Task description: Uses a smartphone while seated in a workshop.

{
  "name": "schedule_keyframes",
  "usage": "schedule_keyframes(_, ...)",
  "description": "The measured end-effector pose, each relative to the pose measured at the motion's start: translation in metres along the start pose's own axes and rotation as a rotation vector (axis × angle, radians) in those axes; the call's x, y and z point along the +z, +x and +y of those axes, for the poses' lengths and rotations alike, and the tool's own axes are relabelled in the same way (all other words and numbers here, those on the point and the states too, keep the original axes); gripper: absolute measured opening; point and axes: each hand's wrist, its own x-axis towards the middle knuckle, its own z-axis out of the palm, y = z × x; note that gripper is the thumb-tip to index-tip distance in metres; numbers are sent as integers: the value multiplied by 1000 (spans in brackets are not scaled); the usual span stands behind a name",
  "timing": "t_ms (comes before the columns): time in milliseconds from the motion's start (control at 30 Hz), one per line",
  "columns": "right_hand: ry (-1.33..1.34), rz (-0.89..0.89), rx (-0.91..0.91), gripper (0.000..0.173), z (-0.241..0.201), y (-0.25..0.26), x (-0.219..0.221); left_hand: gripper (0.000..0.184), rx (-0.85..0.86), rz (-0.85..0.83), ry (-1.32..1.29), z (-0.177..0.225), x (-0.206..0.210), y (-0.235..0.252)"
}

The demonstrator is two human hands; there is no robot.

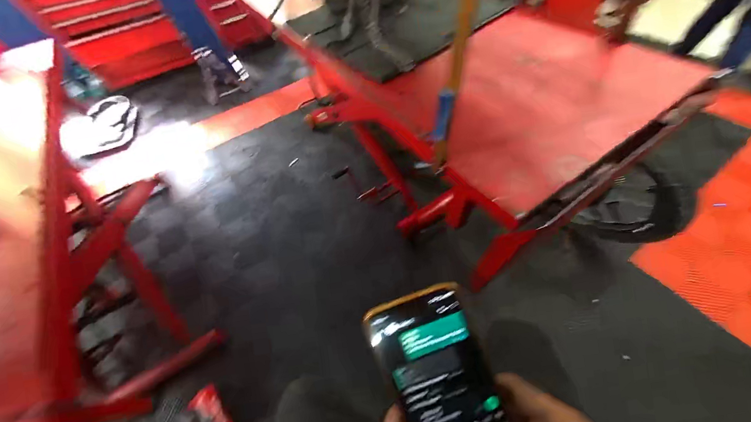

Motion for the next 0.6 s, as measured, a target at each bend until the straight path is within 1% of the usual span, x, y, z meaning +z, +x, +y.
schedule_keyframes(100,-12,-58,45,38,1,0,2,49,-9,-4,53,2,-6,-6)
schedule_keyframes(233,-25,-99,97,38,4,-3,9,44,-17,13,35,0,-10,-20)
schedule_keyframes(433,-13,-144,170,37,5,-6,21,43,7,73,9,1,-14,-39)
schedule_keyframes(600,-12,-164,180,37,5,-9,25,43,10,96,6,3,-15,-46)
